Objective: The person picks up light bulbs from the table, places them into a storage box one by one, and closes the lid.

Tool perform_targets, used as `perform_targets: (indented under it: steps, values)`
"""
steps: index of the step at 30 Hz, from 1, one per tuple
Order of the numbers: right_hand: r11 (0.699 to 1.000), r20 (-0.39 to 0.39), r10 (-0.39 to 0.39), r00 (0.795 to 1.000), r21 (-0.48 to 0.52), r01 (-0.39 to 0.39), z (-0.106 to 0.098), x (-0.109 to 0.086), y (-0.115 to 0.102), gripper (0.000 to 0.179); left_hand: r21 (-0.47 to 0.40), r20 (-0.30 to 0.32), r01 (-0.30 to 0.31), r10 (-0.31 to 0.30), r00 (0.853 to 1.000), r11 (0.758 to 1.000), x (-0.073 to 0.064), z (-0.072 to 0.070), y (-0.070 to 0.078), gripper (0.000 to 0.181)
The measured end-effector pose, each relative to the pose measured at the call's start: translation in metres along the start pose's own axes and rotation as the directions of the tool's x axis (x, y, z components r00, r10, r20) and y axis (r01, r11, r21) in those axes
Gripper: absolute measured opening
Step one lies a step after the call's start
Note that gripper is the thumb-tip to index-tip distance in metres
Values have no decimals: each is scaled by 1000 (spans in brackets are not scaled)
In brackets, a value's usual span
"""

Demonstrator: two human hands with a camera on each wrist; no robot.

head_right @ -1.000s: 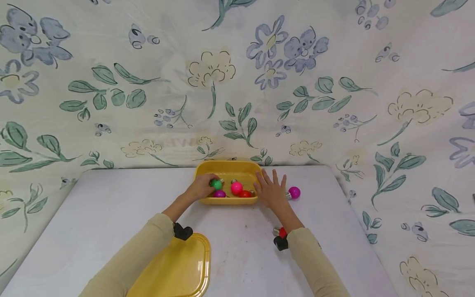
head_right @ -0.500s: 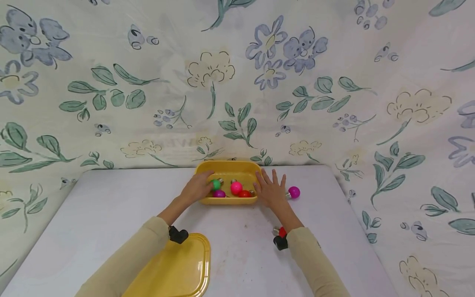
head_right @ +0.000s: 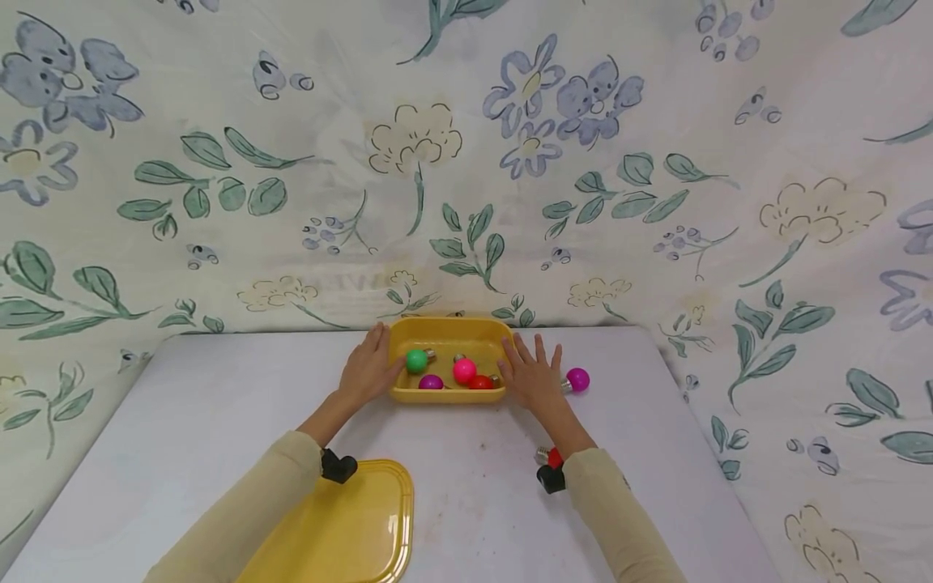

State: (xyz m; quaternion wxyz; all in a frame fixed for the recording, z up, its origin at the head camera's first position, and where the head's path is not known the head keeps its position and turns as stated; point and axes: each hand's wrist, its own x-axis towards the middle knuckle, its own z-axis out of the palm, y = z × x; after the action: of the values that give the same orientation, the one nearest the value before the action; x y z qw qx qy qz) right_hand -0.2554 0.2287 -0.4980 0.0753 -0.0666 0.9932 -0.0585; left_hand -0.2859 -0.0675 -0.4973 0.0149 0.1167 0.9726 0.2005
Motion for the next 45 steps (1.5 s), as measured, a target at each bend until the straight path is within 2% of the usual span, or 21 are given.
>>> perform_targets:
  steps: [9, 17, 21, 24, 27, 33, 36, 39, 41, 45]
  values:
    - [1000, 4, 3, 1000, -24, -3, 0, -1, 0, 61, 71, 39, -52, 50, 998, 996, -4, -4, -11, 80]
    - [1000, -11, -11, 1000, -23, 11, -2, 0, 1, 59, 103, 35, -41, 37, 999, 994, -6, -4, -15, 80]
    - [999, -62, -17, 998, 41, 20, -3, -3, 6, 58, 113, 31, -33, 29, 999, 993, -5, -3, -15, 80]
    - [984, -135, -22, 991, 171, 45, -6, -11, 12, 57, 134, 30, -28, 24, 999, 991, -4, -3, -15, 80]
    - [939, -189, -9, 982, 337, 74, -11, -24, 22, 52, 157, 31, -25, 20, 999, 987, -5, -3, -14, 80]
    - [793, -204, 36, 978, 601, 97, -12, -60, 43, 35, 176, 30, -22, 17, 999, 984, -6, -4, -12, 80]
    - [710, -189, 36, 981, 696, 108, -6, -80, 51, 33, 171, 30, -21, 16, 999, 985, -6, -5, -11, 80]
    - [639, -138, 39, 990, 765, 82, 4, -100, 57, 38, 171, 29, -19, 14, 999, 985, -7, -5, -12, 80]
    - [607, -91, 46, 995, 793, 44, 11, -111, 61, 43, 174, 31, -18, 12, 999, 985, -6, -4, -13, 80]
    - [572, -2, 69, 998, 819, -38, 21, -128, 66, 48, 180, 38, -14, 7, 999, 984, -6, -4, -14, 80]
